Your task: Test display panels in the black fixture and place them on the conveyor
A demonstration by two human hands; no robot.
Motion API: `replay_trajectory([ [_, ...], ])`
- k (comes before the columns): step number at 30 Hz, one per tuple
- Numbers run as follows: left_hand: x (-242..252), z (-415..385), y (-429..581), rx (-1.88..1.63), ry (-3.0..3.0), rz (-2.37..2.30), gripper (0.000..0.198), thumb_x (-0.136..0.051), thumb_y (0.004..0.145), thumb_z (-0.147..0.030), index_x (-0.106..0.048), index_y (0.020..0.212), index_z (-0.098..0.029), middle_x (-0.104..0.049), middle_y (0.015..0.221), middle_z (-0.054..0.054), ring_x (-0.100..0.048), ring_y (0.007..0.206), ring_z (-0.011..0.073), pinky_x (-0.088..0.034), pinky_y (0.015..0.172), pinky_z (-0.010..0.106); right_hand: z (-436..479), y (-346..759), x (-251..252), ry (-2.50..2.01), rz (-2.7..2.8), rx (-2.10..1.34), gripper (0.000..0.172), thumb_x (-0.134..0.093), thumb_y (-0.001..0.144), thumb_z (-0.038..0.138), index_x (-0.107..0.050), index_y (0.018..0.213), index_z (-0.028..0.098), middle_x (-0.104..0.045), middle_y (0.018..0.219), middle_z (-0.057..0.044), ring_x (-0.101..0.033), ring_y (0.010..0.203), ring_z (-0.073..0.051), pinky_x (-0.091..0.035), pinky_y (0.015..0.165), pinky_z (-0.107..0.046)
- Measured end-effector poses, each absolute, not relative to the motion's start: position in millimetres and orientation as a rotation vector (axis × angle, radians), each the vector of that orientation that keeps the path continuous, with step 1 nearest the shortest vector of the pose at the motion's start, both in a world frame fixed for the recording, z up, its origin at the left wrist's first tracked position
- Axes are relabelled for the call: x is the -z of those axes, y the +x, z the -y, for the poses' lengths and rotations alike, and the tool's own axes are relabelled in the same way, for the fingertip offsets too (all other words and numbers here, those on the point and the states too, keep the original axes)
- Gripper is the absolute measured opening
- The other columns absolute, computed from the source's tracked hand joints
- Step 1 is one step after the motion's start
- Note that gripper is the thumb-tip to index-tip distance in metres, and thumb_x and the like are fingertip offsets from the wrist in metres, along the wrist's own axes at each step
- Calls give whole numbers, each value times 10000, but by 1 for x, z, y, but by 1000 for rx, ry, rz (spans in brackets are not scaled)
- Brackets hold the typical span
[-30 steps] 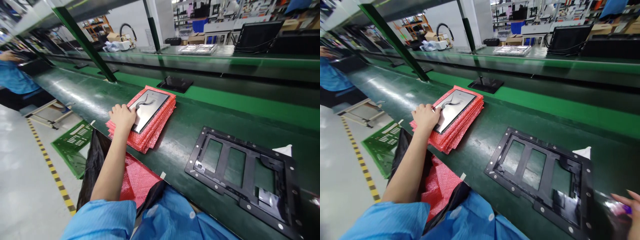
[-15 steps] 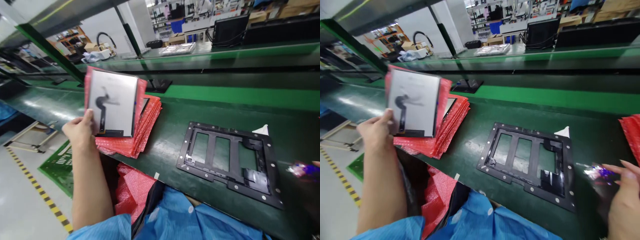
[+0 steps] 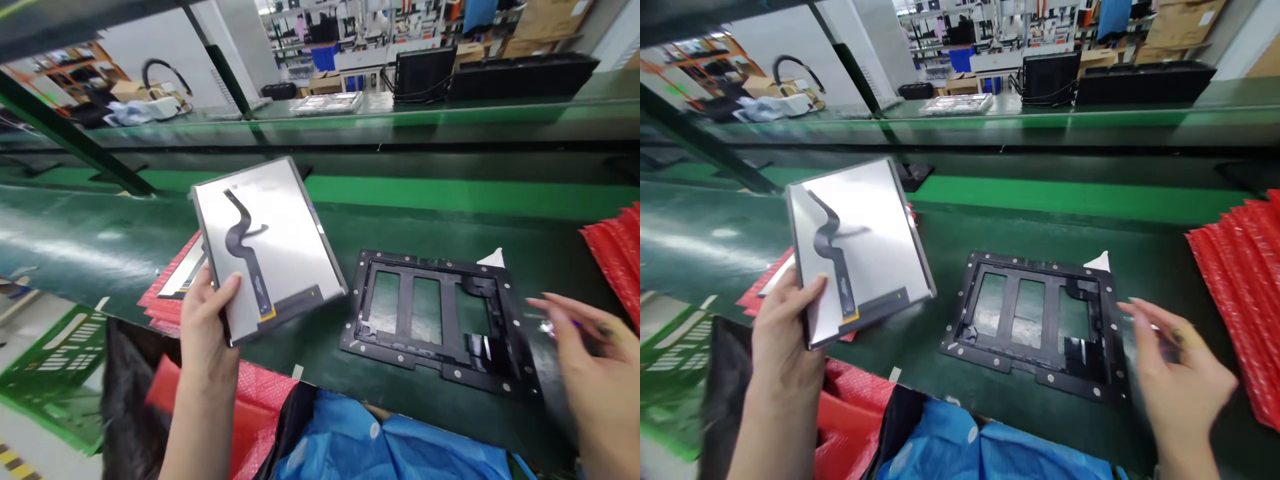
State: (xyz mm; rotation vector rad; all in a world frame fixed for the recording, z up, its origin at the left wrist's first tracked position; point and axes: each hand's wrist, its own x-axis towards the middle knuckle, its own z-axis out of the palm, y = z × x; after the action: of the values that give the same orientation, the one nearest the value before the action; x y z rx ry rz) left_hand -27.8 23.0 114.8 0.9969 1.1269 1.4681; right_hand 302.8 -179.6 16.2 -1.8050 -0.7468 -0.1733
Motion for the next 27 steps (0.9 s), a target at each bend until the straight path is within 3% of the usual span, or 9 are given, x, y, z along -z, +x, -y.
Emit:
replay_trajectory([
  [3, -99, -12, -18, -1310, 993, -1133, 466, -851, 568, -219, -696, 1007, -202, -767, 894, 43, -751, 771, 247, -643, 666, 276, 160, 271, -38, -1723, 1024, 59, 81, -694, 905, 389, -738, 936, 330, -745, 903, -52, -706, 796, -251, -565, 705, -407],
  [9, -77, 0, -4, -1109, 1044, -1049, 401, -855, 615, -310, -675, 963, -223, -749, 943, 45, -742, 756, 246, -629, 610, 287, 113, 223, -65, -1560, 1330, -71, 107, -579, 942, 216, -681, 931, 249, -721, 873, -10, -669, 726, -175, -535, 616, -291],
  [14, -69, 5, 1, -996, 1063, -980, 394, -869, 625, -347, -683, 954, -236, -736, 864, 31, -711, 636, 211, -625, 559, 287, 94, 217, -63, -1711, 1327, -23, 144, -533, 947, 255, -634, 1051, 242, -727, 889, -14, -685, 787, -194, -517, 659, -313],
  [18, -66, 8, 2, -993, 1093, -963, 384, -881, 602, -352, -717, 936, -255, -722, 783, 25, -677, 544, 196, -592, 453, 261, 94, 224, -60, -1828, 1327, 3, 90, -508, 941, 262, -591, 971, 246, -712, 848, -8, -676, 744, -195, -475, 645, -312],
  [24, -74, 13, 18, -946, 1163, -1084, 371, -889, 508, -371, -752, 849, -327, -729, 720, -35, -654, 474, 197, -573, 378, 252, 100, 236, -64, -1850, 1300, -287, 67, -470, 902, 240, -502, 845, 255, -688, 785, 4, -666, 735, -187, -445, 657, -298],
  [27, -76, 11, 20, -991, 1149, -1162, 406, -878, 497, -398, -742, 877, -351, -754, 764, -55, -681, 495, 231, -585, 376, 272, 120, 252, -64, -1766, 1184, -466, 97, -430, 937, 312, -467, 866, 257, -645, 668, 25, -620, 623, -175, -438, 609, -285],
])
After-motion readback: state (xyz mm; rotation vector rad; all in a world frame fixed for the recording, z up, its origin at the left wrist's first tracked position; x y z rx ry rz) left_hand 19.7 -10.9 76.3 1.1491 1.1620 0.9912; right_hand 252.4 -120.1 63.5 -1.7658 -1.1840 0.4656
